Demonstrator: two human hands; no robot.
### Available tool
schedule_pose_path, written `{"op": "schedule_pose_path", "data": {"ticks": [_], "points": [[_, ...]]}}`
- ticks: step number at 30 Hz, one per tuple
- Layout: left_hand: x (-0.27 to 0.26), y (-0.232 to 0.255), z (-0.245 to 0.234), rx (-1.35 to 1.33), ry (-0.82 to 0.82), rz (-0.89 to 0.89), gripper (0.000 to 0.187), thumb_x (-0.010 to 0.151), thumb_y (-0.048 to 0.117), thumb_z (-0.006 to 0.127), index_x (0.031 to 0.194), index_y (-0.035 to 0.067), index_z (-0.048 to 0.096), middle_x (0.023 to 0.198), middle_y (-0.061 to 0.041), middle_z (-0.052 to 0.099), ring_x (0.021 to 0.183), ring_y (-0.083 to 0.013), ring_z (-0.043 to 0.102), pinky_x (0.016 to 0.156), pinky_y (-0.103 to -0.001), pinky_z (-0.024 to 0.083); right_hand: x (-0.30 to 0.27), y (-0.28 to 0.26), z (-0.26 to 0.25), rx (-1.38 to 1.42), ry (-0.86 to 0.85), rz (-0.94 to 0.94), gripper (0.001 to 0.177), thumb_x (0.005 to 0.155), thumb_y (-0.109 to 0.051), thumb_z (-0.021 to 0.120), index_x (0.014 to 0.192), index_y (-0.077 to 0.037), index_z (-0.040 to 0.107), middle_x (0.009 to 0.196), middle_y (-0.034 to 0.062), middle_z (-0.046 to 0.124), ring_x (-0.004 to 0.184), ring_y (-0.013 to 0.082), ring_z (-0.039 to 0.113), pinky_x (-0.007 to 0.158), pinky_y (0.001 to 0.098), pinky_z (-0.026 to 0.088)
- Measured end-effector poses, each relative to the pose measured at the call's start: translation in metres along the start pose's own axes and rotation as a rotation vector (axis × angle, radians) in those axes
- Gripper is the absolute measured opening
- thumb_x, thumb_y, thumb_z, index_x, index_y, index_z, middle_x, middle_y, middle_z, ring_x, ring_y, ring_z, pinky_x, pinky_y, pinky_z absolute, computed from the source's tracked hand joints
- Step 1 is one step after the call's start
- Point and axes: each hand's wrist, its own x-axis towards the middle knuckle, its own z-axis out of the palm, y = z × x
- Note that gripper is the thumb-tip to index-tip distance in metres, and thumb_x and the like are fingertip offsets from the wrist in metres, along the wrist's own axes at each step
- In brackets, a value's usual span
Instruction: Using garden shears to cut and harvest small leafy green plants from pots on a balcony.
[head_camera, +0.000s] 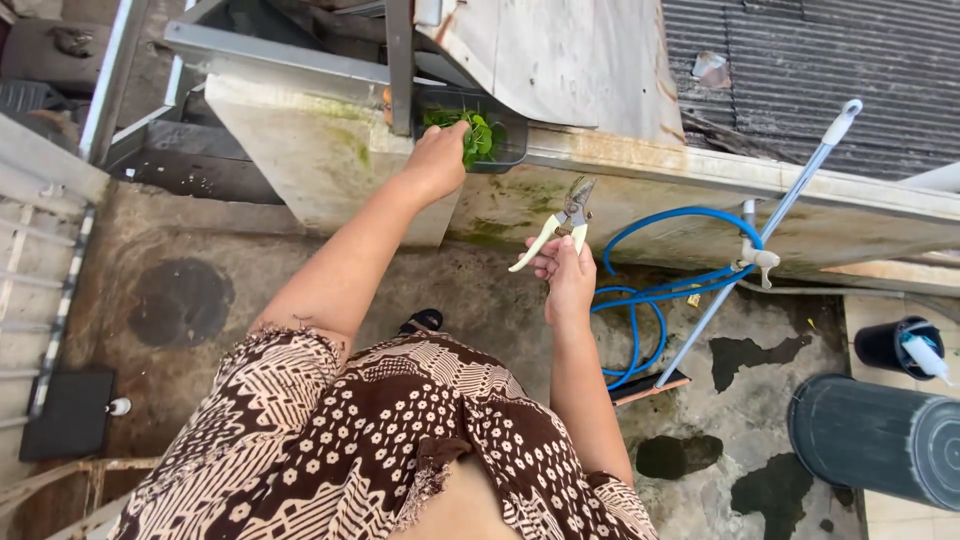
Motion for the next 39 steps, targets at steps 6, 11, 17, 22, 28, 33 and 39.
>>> {"op": "schedule_pose_path", "data": {"ticks": [6, 11, 17, 22, 28, 33, 39], "points": [[0.055, -0.006, 0.018, 0.181, -0.183, 0.006, 0.044, 0.087, -0.004, 0.056, 0.13, 0.006, 0.059, 0.13, -0.017, 0.062, 0.126, -0.0383, 0.051, 0.106, -0.046, 0.041, 0.021, 0.009, -0.009, -0.003, 0.081, 0.032, 0.025, 0.11, -0.027, 0.043, 0.098, -0.008, 0.055, 0.101, 0.017, 0.077, 0.074, 0.0174, 0.072, 0.062, 0.028, 0.049], [0.081, -0.016, 0.046, 0.205, -0.179, -0.008, 0.042, 0.085, -0.004, 0.06, 0.126, 0.006, 0.063, 0.13, -0.016, 0.061, 0.126, -0.0375, 0.051, 0.105, -0.046, 0.043, 0.032, 0.017, -0.018, -0.02, 0.128, 0.037, 0.025, 0.11, -0.026, 0.043, 0.099, -0.008, 0.056, 0.101, 0.0169, 0.077, 0.073, 0.0158, 0.07, 0.063, 0.0282, 0.05], [0.086, 0.005, 0.029, 0.26, -0.157, -0.043, 0.049, 0.079, 0.008, 0.073, 0.127, 0.011, 0.065, 0.132, -0.012, 0.059, 0.131, -0.0363, 0.045, 0.108, -0.05, 0.036, 0.039, 0.012, -0.015, -0.023, 0.147, 0.035, 0.025, 0.11, -0.026, 0.043, 0.099, -0.008, 0.055, 0.103, 0.017, 0.077, 0.076, 0.0175, 0.072, 0.064, 0.0278, 0.049], [0.093, -0.022, 0.044, 0.295, -0.109, -0.008, 0.072, 0.069, 0.016, 0.083, 0.135, 0.01, 0.056, 0.135, -0.012, 0.057, 0.131, -0.0357, 0.04, 0.105, -0.054, 0.03, 0.043, 0.005, -0.009, -0.019, 0.133, 0.039, 0.024, 0.11, -0.025, 0.043, 0.099, -0.008, 0.056, 0.104, 0.0173, 0.077, 0.078, 0.0199, 0.074, 0.063, 0.0279, 0.049], [0.094, -0.014, 0.019, 0.165, -0.235, -0.169, 0.079, 0.075, 0.034, 0.084, 0.142, 0.009, 0.05, 0.143, -0.015, 0.054, 0.14, -0.034, 0.038, 0.114, -0.048, 0.029, 0.048, 0.003, -0.004, -0.026, 0.119, 0.028, 0.023, 0.11, -0.024, 0.043, 0.098, -0.008, 0.055, 0.104, 0.0169, 0.077, 0.078, 0.0184, 0.073, 0.063, 0.0282, 0.048], [0.094, -0.03, 0.018, -0.161, -0.024, -0.204, 0.041, 0.093, 0.035, 0.07, 0.128, 0.013, 0.07, 0.127, -0.009, 0.071, 0.117, -0.0285, 0.067, 0.105, -0.042, 0.048, 0.05, 0.004, 0.0, -0.001, 0.075, 0.017, 0.023, 0.11, -0.025, 0.044, 0.099, -0.008, 0.055, 0.103, 0.0163, 0.077, 0.078, 0.0179, 0.072, 0.064, 0.028, 0.048], [0.073, -0.012, -0.01, -0.329, 0.03, -0.313, 0.029, 0.099, 0.027, 0.062, 0.124, 0.017, 0.073, 0.119, -0.009, 0.076, 0.113, -0.0268, 0.073, 0.103, -0.04, 0.055, 0.041, -0.006, 0.007, 0.007, 0.006, -0.003, 0.024, 0.11, -0.026, 0.043, 0.097, -0.008, 0.054, 0.104, 0.0178, 0.076, 0.081, 0.0226, 0.075, 0.064, 0.0296, 0.047]]}}
